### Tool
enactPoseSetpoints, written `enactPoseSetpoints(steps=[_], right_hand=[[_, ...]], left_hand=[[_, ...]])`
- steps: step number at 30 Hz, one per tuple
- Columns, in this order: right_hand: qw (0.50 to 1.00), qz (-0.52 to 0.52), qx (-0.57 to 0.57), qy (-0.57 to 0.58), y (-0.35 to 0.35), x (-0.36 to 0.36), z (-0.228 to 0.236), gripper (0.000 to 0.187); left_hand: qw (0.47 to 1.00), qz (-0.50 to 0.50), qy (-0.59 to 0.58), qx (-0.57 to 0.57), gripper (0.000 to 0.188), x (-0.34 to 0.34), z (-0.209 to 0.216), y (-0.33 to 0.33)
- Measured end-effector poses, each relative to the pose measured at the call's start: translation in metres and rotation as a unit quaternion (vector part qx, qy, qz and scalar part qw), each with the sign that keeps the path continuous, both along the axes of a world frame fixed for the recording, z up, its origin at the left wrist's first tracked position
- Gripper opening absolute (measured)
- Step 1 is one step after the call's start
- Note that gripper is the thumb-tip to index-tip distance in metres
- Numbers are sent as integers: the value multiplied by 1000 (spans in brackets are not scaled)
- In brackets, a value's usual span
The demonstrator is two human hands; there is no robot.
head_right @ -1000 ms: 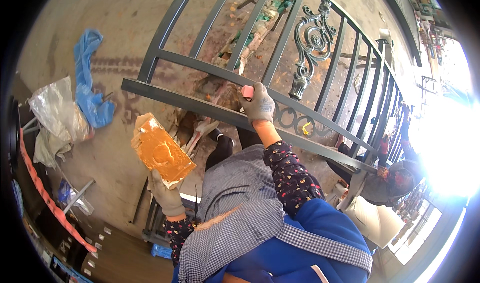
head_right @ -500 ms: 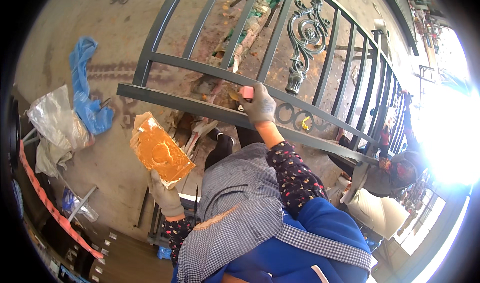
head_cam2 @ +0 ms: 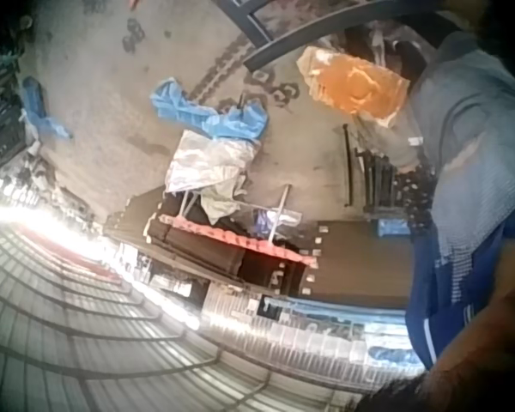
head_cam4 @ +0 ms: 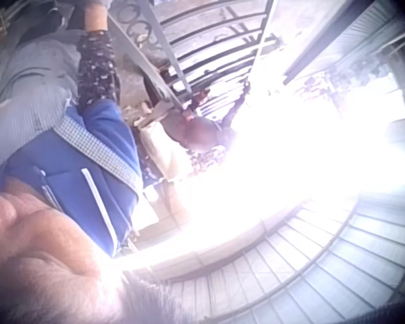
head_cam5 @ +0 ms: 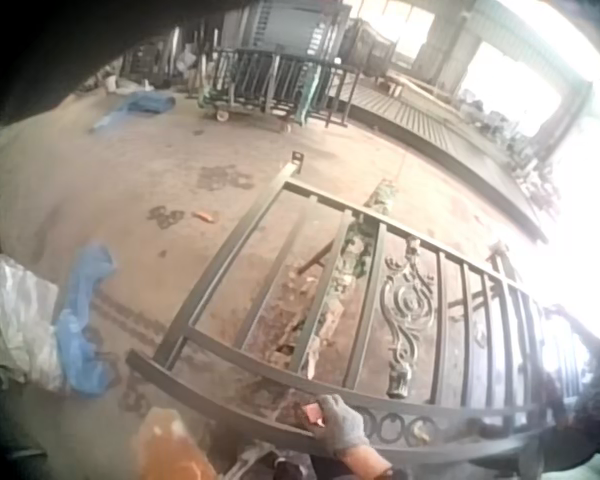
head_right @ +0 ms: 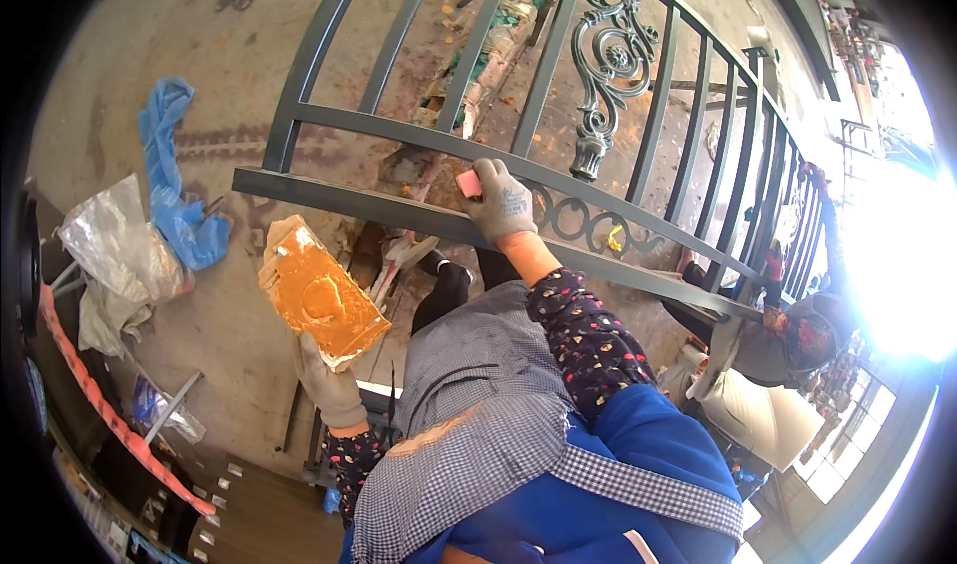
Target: The person walks to a paint bucket, dips a brush into orange paint, and applies it to a metal gate using a sponge. They repeatedly load the sponge with paint and rub it onto the gate's horizontal bars and decorative elements.
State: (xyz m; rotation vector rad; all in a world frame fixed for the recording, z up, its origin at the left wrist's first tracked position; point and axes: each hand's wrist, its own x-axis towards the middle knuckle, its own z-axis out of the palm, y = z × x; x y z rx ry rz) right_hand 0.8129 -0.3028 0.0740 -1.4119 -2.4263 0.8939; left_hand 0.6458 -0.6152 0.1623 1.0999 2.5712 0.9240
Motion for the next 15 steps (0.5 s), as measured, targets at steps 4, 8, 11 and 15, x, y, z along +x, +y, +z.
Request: enactPoseSetpoints(steps=[4,8,11,15], right_hand=[[994,82,20,-66,5,31,13,37],[993,97,30,-58,19,45,28,35],[993,111,43,-6,19,33,21,36],[988,144,39,-29,16,36,9,34]], left_hand=[[1000,9,11,-3,49,2,-5,-6],[999,-1,45,-5,50,4,-8,-11],[999,-8,49,-16,50,9,-6,-8],[997,-14,80,0,50,10,-8,-7]])
